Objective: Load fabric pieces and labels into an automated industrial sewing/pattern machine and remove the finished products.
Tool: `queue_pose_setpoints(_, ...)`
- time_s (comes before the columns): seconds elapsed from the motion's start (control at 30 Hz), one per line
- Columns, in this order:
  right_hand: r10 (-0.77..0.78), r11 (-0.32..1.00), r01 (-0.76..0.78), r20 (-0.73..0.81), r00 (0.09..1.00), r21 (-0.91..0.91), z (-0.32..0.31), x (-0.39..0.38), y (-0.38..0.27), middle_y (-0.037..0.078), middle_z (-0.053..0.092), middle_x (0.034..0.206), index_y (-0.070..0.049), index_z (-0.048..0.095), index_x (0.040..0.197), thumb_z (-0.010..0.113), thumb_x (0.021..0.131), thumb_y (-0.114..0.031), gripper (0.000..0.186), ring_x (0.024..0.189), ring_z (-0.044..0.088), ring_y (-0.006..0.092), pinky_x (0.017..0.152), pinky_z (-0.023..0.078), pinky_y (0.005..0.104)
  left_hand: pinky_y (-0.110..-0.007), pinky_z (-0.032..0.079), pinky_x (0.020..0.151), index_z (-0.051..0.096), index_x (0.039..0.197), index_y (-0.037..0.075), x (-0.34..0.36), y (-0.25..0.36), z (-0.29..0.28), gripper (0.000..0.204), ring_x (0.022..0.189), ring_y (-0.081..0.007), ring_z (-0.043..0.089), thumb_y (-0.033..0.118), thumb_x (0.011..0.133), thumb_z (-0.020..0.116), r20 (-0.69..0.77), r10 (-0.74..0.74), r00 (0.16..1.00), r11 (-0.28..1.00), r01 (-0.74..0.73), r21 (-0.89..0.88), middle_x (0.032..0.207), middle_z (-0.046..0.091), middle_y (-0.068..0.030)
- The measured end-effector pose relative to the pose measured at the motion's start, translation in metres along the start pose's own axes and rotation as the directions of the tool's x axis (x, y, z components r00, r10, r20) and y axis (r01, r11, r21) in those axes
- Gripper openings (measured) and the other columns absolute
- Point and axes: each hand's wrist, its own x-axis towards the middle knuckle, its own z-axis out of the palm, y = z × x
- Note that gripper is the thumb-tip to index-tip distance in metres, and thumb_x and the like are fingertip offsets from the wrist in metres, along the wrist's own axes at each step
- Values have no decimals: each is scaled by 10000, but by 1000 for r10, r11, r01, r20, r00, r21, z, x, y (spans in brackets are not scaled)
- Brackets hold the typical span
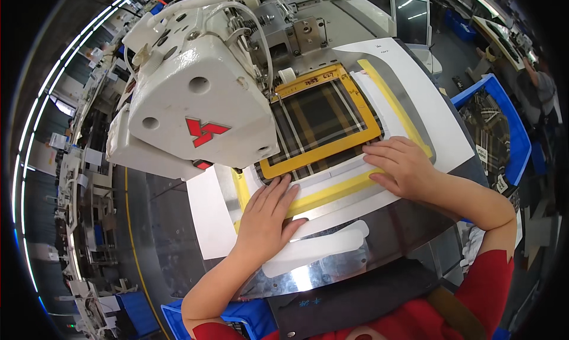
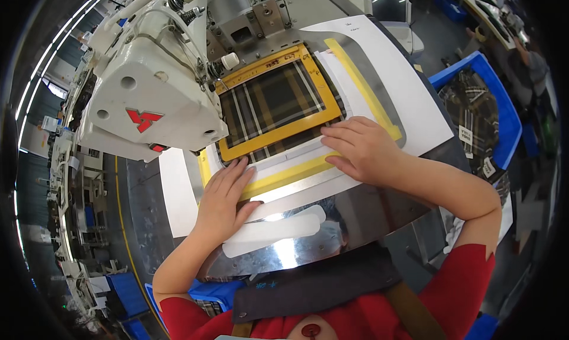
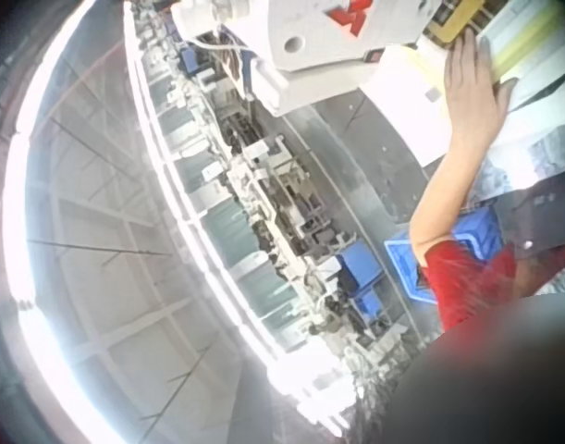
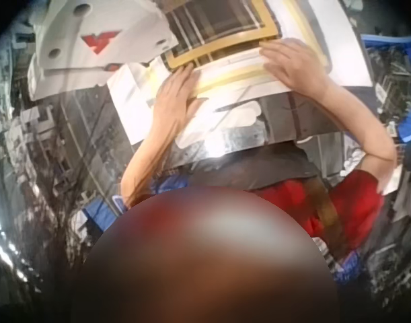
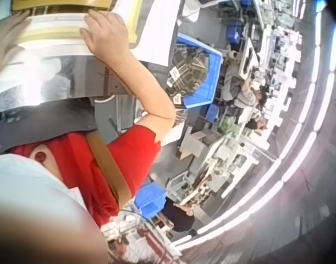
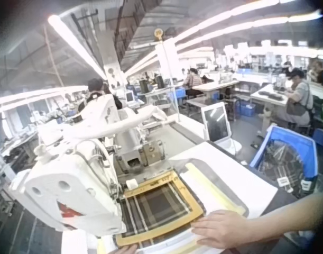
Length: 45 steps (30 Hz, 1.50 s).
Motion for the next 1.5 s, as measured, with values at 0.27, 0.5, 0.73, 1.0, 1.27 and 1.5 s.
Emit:
queue_pose_setpoints(0.27, 3, 999, -3, -1, 1000, 52, 4, -1, 2, 120, 665, 1128, -19, 669, 1027, 729, 775, -195, 312, 1033, 626, 270, 902, 480, 396, -427, 380, 1025, 567, 1250, 64, -7, -3, 0, 528, 1204, -301, 525, 275, 785, 705, 14, -41, 999, 997, 40, 59, 1339, 545, -115)
queue_pose_setpoints(0.5, -22, 999, 22, 7, 1000, -33, 0, -3, 0, 126, 681, 1085, -31, 672, 997, 713, 798, -237, 289, 1009, 645, 264, 913, 481, 403, -392, 435, 968, 596, 1166, 46, -3, -1, -2, 439, 1154, -264, 576, 295, 820, 703, -40, 12, 999, 995, -8, 95, 1263, 594, -108)
queue_pose_setpoints(0.73, -51, 996, 49, -19, 999, -72, 4, -1, -2, 137, 682, 1080, -32, 674, 993, 716, 796, -241, 290, 986, 659, 262, 881, 503, 394, -382, 453, 930, 602, 1145, 39, -6, -3, -3, 421, 1135, -268, 588, 292, 824, 701, -32, 4, 999, 996, -1, 86, 1246, 603, -111)
queue_pose_setpoints(1.0, -70, 997, 71, -76, 995, 0, 14, -5, 3, 135, 674, 1088, -27, 659, 1001, 719, 795, -266, 321, 980, 662, 250, 850, 521, 367, -433, 449, 904, 602, 1142, 55, -6, -5, -4, 432, 1111, -316, 590, 239, 771, 722, -18, 2, 1000, 996, 0, 90, 1256, 602, -125)
queue_pose_setpoints(1.27, 645, 694, -719, -421, 637, -25, -80, -86, 104, 105, 694, 926, -79, 699, 983, 601, 875, -220, 204, 873, 662, 282, 765, 519, 372, -448, 407, 947, 606, 1125, 43, -11, 1, -2, 359, 1152, -349, 553, 165, 792, 660, 1, -38, 999, 995, 38, 95, 1283, 580, -155)
queue_pose_setpoints(1.5, 918, 344, -875, -75, 390, -339, -84, -264, 201, 142, 669, 978, -86, 659, 1096, 725, 680, -130, 423, 948, 636, 301, 850, 502, 406, -436, 409, 947, 623, 1091, 47, -6, -2, 3, 326, 1126, -329, 564, 147, 784, 661, -51, -32, 998, 997, 36, 71, 1253, 599, -138)
